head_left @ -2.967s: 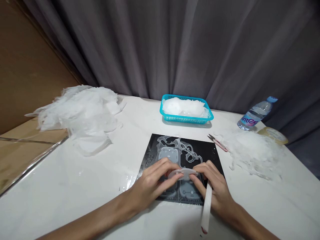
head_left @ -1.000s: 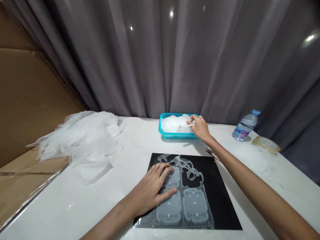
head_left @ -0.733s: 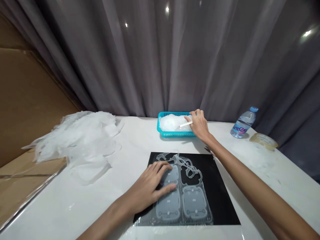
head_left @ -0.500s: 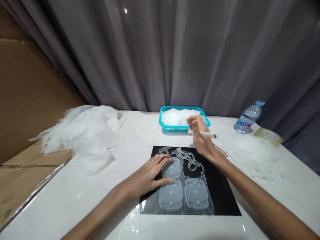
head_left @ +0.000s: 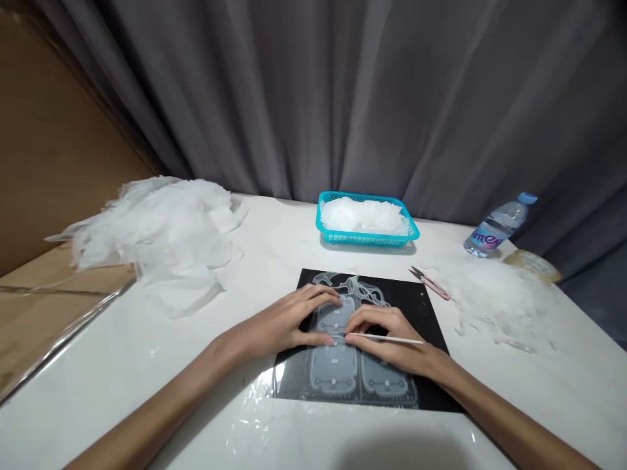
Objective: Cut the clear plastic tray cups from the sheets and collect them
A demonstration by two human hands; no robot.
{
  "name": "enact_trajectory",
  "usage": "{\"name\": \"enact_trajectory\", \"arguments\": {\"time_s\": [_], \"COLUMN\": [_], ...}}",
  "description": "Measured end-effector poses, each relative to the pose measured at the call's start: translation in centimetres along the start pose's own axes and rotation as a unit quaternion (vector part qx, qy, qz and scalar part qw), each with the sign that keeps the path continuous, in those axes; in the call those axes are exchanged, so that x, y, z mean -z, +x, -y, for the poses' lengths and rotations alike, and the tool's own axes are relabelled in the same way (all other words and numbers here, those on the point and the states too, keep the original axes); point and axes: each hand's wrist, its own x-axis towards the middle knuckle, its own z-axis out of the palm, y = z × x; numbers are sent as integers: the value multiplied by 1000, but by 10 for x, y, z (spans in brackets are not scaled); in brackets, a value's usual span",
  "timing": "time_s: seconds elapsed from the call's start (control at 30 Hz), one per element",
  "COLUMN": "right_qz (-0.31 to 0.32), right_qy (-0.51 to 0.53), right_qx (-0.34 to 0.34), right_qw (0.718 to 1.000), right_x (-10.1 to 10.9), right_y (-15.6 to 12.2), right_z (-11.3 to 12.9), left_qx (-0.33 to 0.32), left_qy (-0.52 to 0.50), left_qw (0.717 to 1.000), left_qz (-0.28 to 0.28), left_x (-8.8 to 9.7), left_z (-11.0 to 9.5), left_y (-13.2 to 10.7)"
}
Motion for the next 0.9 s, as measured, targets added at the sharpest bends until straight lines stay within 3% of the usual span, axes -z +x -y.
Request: {"name": "enact_trajectory", "arguments": {"time_s": [0.33,0.6,0.8,0.9], "right_qz": [23,47,86,73], "right_qy": [-56,-167,-182,-203], "right_qx": [73,170,158,172], "right_qw": [995,970,967,961], "right_x": [-1,-6,7,6], "right_y": [-4,-4,-4,-1], "right_z": [-1,2,5,2], "left_qx": [2,-42,-26,-30], "left_qy": [5,25,15,-6], "left_qw": [1000,999,999,999], "left_qz": [-9,-17,-10,-19], "left_x": [-2,-9,-9,-9], "left_z": [-2,9,7,7], "left_y": [1,3,2,1]}}
